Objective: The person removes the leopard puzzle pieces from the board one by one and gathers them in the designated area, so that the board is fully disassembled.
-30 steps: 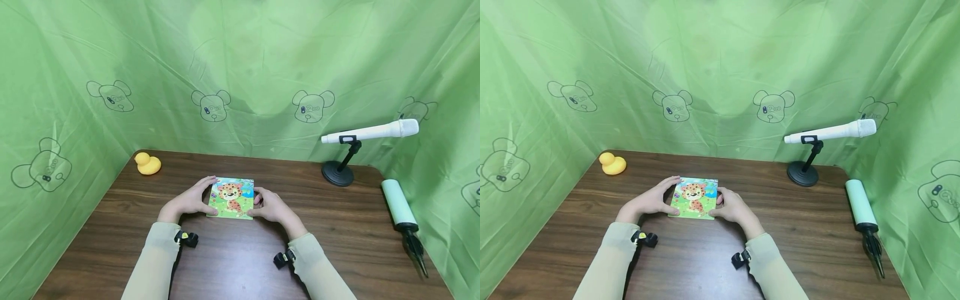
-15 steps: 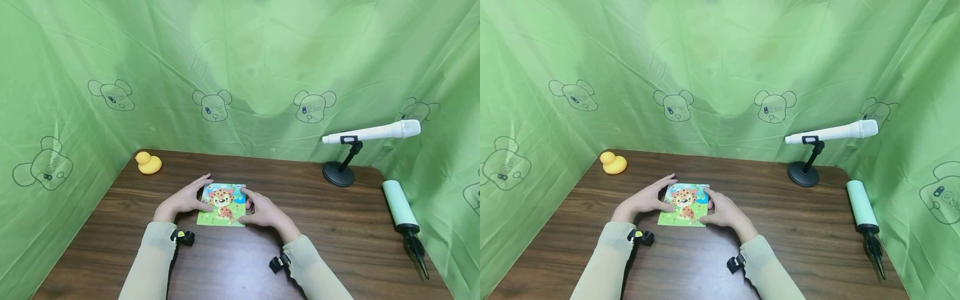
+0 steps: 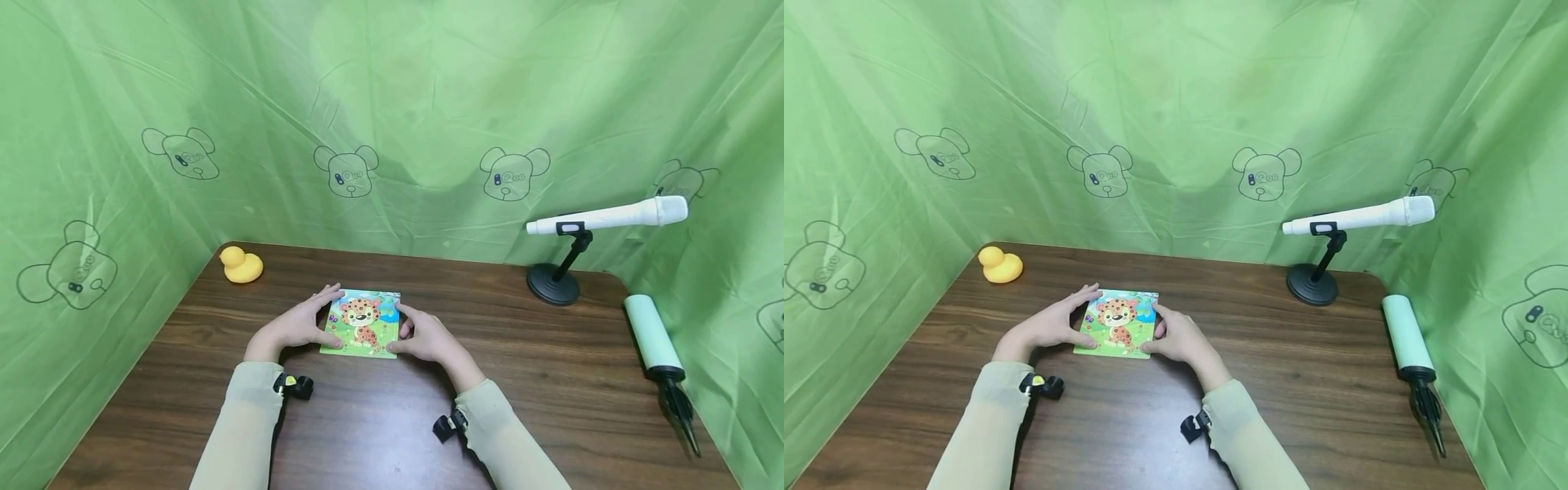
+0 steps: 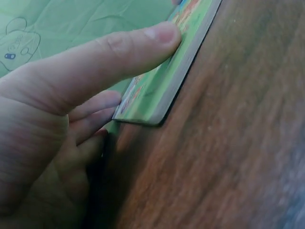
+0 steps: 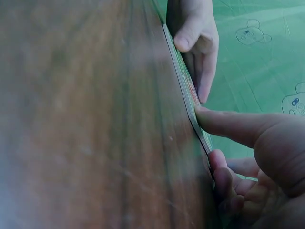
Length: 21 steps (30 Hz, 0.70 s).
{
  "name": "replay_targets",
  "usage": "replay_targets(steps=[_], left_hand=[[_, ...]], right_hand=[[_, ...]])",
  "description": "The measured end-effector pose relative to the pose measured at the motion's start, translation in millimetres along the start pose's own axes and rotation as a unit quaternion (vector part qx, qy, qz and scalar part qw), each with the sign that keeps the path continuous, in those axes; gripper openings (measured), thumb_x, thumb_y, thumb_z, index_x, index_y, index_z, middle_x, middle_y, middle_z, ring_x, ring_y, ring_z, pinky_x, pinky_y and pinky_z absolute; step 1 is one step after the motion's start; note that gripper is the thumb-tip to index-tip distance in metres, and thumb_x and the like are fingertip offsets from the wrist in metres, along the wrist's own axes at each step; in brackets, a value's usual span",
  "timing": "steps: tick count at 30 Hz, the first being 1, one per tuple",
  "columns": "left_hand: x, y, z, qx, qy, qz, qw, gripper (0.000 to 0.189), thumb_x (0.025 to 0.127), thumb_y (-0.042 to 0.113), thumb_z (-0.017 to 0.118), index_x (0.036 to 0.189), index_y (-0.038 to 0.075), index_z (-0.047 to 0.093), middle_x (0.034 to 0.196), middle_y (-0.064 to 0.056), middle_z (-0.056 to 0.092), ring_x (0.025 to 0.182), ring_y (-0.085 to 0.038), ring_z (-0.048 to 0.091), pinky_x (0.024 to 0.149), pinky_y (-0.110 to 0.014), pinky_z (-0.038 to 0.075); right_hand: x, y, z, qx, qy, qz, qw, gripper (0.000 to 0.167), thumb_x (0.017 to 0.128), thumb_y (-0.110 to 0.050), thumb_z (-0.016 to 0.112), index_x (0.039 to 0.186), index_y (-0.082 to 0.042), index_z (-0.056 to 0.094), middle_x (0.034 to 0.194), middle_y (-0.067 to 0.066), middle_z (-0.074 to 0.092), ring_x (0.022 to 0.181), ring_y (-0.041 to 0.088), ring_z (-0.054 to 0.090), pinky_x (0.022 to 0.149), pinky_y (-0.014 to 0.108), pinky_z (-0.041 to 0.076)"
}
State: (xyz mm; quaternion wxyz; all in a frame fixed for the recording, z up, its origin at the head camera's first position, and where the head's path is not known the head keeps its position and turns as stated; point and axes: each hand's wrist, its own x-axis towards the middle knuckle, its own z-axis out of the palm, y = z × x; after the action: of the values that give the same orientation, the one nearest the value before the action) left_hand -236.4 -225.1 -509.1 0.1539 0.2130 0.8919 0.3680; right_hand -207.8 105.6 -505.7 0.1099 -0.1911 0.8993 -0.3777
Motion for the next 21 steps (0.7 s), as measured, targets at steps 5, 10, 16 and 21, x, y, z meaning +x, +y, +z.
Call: replay_targets(steps=[5, 10, 16, 21], left_hand=[[0.0, -0.2, -1.7, -0.004, -0.013, -0.004, 0.9999, 0.12, 0.079, 0.047, 0.099, 0.173, 0.015, 0.032, 0.184, -0.007, 0.014, 0.166, -0.051, 0.003, 0.131, -0.071, 0.012], [-3.7, -2.6, -2.4, -0.007, -0.023, -0.009, 0.9997, 0.124, 0.077, 0.047, 0.1, 0.174, 0.015, 0.029, 0.184, -0.007, 0.011, 0.166, -0.05, 0.0, 0.132, -0.07, 0.01], [-7.0, -4.3, -5.7, -0.006, -0.028, -0.009, 0.9995, 0.125, 0.079, 0.044, 0.099, 0.175, 0.015, 0.026, 0.184, -0.011, 0.006, 0.165, -0.053, -0.001, 0.131, -0.072, 0.007], [-3.8, -3.1, -6.8, -0.006, -0.03, -0.002, 0.9995, 0.118, 0.084, 0.039, 0.096, 0.175, 0.014, 0.026, 0.184, -0.011, 0.006, 0.164, -0.055, -0.001, 0.13, -0.073, 0.005]], right_hand=[[1.8, -3, -4, 0.017, -0.008, 0.015, 0.9997, 0.095, 0.085, -0.028, 0.095, 0.162, -0.001, 0.048, 0.089, -0.001, 0.066, 0.069, 0.011, 0.056, 0.074, 0.032, 0.051], [5.6, -7, -4, 0.023, -0.012, 0.027, 0.9993, 0.094, 0.083, -0.03, 0.097, 0.161, -0.004, 0.051, 0.089, -0.003, 0.068, 0.074, 0.012, 0.059, 0.079, 0.033, 0.053], [17.5, -10, -1, 0.053, 0.028, 0.049, 0.997, 0.075, 0.089, -0.032, 0.093, 0.152, -0.006, 0.061, 0.095, 0.0, 0.069, 0.077, 0.015, 0.06, 0.071, 0.032, 0.052], [31.3, -8, 1, 0.054, 0.063, 0.067, 0.9943, 0.067, 0.09, -0.031, 0.092, 0.147, -0.009, 0.065, 0.102, 0.002, 0.068, 0.081, 0.018, 0.06, 0.074, 0.034, 0.053]])
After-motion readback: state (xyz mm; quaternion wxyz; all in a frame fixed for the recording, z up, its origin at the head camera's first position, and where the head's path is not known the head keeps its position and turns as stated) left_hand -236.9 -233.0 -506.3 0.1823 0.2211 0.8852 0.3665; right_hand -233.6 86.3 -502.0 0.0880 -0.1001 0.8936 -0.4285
